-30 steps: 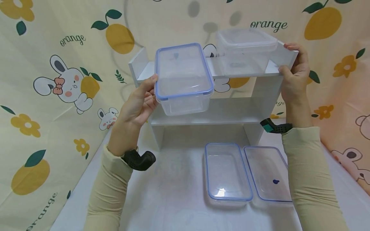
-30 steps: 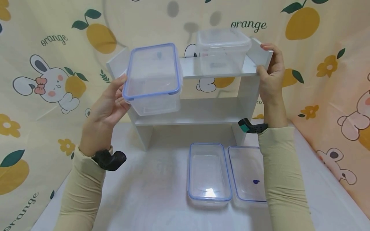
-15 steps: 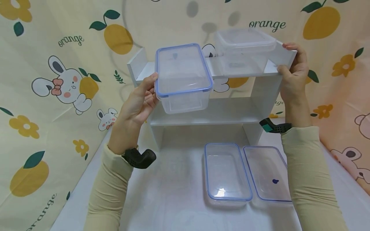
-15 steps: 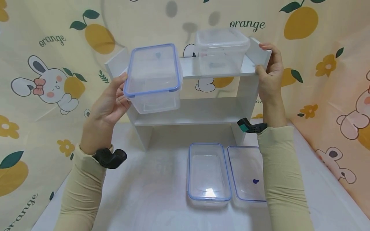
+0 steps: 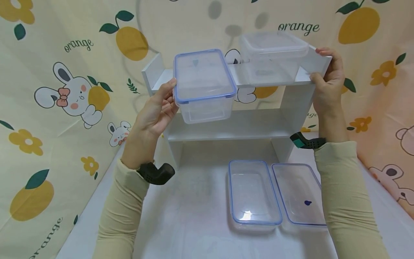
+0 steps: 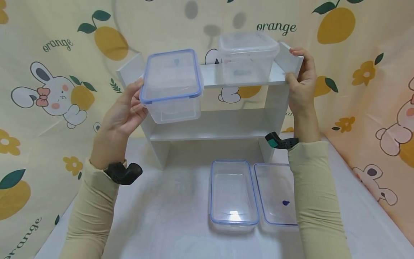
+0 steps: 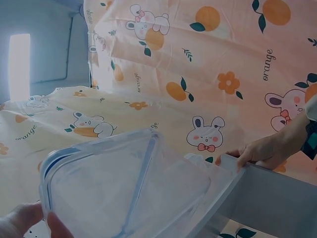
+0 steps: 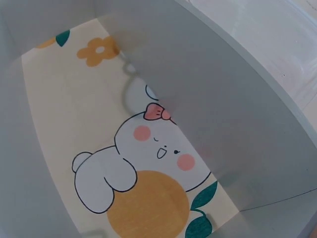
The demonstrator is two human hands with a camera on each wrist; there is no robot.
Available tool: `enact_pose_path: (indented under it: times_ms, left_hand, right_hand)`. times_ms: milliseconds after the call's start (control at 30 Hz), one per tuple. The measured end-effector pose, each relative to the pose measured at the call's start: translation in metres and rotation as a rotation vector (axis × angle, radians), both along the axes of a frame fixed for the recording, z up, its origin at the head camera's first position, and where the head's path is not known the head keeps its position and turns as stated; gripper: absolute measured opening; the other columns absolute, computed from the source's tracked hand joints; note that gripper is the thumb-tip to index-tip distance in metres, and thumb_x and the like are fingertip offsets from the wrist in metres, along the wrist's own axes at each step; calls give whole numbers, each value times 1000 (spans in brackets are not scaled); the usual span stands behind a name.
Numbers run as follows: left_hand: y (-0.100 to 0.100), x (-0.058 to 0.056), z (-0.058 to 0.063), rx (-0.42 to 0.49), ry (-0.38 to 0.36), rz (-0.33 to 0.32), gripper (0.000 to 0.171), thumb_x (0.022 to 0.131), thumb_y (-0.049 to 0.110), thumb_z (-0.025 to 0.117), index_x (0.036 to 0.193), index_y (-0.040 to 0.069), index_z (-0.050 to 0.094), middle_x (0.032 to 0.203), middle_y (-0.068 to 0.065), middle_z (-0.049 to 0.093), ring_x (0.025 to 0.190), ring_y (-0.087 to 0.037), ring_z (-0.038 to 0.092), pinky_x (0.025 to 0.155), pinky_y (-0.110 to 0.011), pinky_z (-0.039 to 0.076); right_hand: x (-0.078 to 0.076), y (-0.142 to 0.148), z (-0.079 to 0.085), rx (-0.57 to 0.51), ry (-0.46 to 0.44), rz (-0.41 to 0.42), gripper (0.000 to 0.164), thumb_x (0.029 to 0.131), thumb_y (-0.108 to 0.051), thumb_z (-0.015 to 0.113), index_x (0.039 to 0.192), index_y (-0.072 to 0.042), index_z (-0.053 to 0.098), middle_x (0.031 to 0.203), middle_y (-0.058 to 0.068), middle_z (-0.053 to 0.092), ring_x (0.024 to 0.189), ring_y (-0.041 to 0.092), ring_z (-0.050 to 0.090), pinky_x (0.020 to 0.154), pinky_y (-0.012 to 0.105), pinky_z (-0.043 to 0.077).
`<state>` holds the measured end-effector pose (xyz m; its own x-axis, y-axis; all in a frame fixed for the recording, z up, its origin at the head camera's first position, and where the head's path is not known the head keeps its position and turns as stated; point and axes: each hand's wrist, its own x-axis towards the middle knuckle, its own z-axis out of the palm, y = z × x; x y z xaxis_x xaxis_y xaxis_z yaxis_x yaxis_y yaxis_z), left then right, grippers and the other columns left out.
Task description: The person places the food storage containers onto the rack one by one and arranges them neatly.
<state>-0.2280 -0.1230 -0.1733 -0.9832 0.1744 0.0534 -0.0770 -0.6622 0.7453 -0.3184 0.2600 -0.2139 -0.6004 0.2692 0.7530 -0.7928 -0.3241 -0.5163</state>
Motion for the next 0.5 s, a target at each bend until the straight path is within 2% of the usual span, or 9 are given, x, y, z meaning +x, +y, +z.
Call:
enact_pose_path:
  times_ms: [233,500]
  left_hand:
    - [0,-4,5,32,-40,-32,29,88,11,67,112,3,52,91,-7,62,79,-13,63,68,-17,57]
    - [-2,-8,8,59,-59,-62,27,88,9,66,110,3,53,89,-8,63,77,-14,63,65,-17,57]
  right_hand:
    - [-1,-1,0,-2,10,-6,47,80,27,45,111,-5,58,127,9,55,120,26,45,117,40,35]
    - [-1,0,-1,28,34,-38,47,80,27,45,112,-5,59,128,10,56,119,28,47,115,41,37]
